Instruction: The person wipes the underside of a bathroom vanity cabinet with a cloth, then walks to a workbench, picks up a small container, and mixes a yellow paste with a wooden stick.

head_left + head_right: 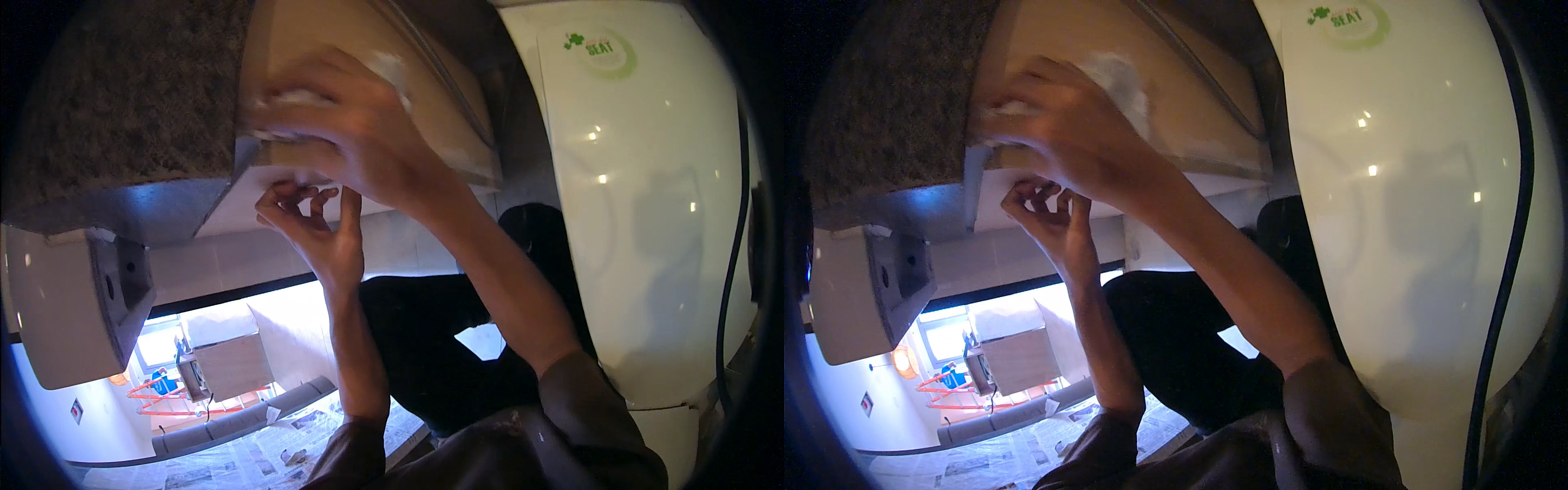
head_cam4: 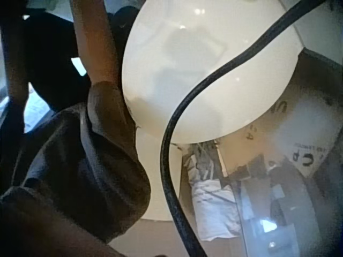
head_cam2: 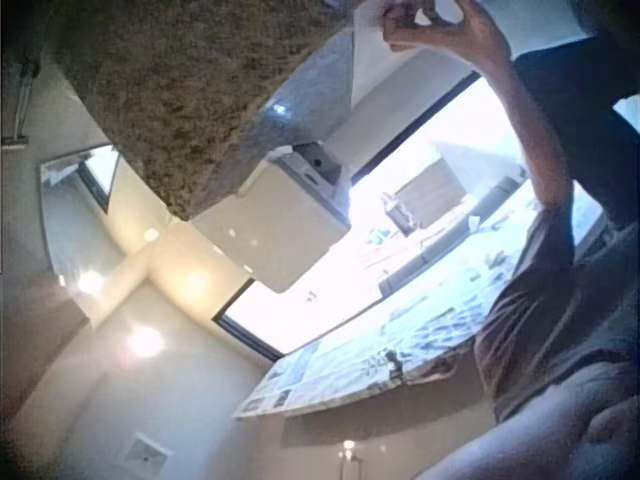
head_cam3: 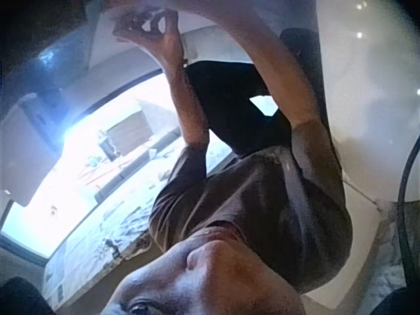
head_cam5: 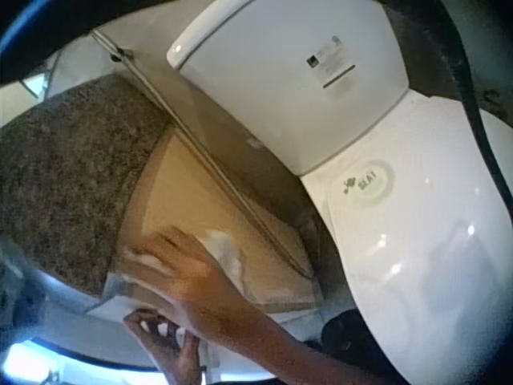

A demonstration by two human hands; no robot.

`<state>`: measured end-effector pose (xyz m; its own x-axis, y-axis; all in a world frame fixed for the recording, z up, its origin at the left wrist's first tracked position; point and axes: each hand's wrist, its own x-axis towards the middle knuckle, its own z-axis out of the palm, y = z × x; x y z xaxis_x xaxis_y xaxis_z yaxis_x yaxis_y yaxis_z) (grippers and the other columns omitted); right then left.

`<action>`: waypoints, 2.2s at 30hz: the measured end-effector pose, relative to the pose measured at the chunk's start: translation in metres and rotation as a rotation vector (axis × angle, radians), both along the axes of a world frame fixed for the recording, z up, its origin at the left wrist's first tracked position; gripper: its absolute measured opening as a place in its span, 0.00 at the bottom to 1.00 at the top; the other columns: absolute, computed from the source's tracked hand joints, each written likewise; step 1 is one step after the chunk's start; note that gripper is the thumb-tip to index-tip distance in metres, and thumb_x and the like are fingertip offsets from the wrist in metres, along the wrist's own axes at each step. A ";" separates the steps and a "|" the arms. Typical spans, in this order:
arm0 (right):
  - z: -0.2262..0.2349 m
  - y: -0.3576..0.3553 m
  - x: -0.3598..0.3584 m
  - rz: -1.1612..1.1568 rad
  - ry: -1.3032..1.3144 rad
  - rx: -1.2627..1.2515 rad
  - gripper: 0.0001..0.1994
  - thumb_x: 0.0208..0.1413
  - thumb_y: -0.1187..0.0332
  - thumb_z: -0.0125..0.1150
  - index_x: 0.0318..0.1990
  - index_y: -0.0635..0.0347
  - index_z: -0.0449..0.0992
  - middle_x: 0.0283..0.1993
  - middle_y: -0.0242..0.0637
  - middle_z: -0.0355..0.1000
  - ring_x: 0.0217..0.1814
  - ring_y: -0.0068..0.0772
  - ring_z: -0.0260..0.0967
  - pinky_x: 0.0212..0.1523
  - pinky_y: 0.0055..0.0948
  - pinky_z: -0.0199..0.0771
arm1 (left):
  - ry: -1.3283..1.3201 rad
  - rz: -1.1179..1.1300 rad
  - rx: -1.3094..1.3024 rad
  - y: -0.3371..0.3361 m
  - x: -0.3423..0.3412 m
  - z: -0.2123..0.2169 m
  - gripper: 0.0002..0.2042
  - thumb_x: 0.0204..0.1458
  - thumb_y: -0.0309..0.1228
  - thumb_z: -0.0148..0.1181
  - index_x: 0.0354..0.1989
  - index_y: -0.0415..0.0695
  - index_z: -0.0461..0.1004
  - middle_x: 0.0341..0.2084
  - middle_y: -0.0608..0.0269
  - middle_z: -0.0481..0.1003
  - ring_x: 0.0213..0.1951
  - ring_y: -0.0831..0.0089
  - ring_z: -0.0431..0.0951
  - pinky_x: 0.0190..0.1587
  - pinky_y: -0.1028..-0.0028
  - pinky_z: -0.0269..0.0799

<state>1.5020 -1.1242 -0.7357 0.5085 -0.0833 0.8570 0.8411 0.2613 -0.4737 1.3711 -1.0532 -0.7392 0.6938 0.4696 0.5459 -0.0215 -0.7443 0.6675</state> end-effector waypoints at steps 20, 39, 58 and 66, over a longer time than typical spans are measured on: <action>0.007 0.013 0.000 0.088 -0.004 0.132 0.15 0.41 0.77 0.69 0.39 0.49 0.85 0.48 0.36 0.75 0.53 0.37 0.71 0.50 0.37 0.73 | 0.048 -0.044 0.058 0.003 -0.004 0.005 0.37 0.43 0.26 0.74 0.56 0.44 0.51 0.46 0.59 0.51 0.50 0.69 0.62 0.48 0.67 0.73; -0.005 0.009 -0.006 0.072 -0.018 0.052 0.15 0.39 0.69 0.75 0.39 0.44 0.84 0.49 0.32 0.75 0.54 0.37 0.72 0.55 0.41 0.72 | 0.069 -0.004 0.066 0.002 -0.008 0.003 0.35 0.45 0.28 0.70 0.55 0.46 0.50 0.47 0.59 0.53 0.52 0.67 0.62 0.53 0.60 0.67; 0.001 0.009 -0.001 0.033 -0.072 0.039 0.15 0.41 0.69 0.74 0.40 0.43 0.84 0.48 0.32 0.75 0.53 0.35 0.72 0.54 0.42 0.71 | 0.063 -0.023 0.074 0.004 -0.009 0.004 0.34 0.46 0.29 0.68 0.56 0.48 0.50 0.47 0.58 0.55 0.53 0.67 0.62 0.55 0.59 0.64; -0.002 0.014 0.001 0.067 -0.070 0.100 0.15 0.39 0.70 0.74 0.39 0.46 0.84 0.46 0.33 0.76 0.52 0.36 0.72 0.51 0.40 0.73 | 0.073 -0.024 0.044 0.007 -0.013 0.004 0.35 0.45 0.30 0.69 0.57 0.48 0.51 0.49 0.58 0.54 0.54 0.67 0.62 0.54 0.60 0.64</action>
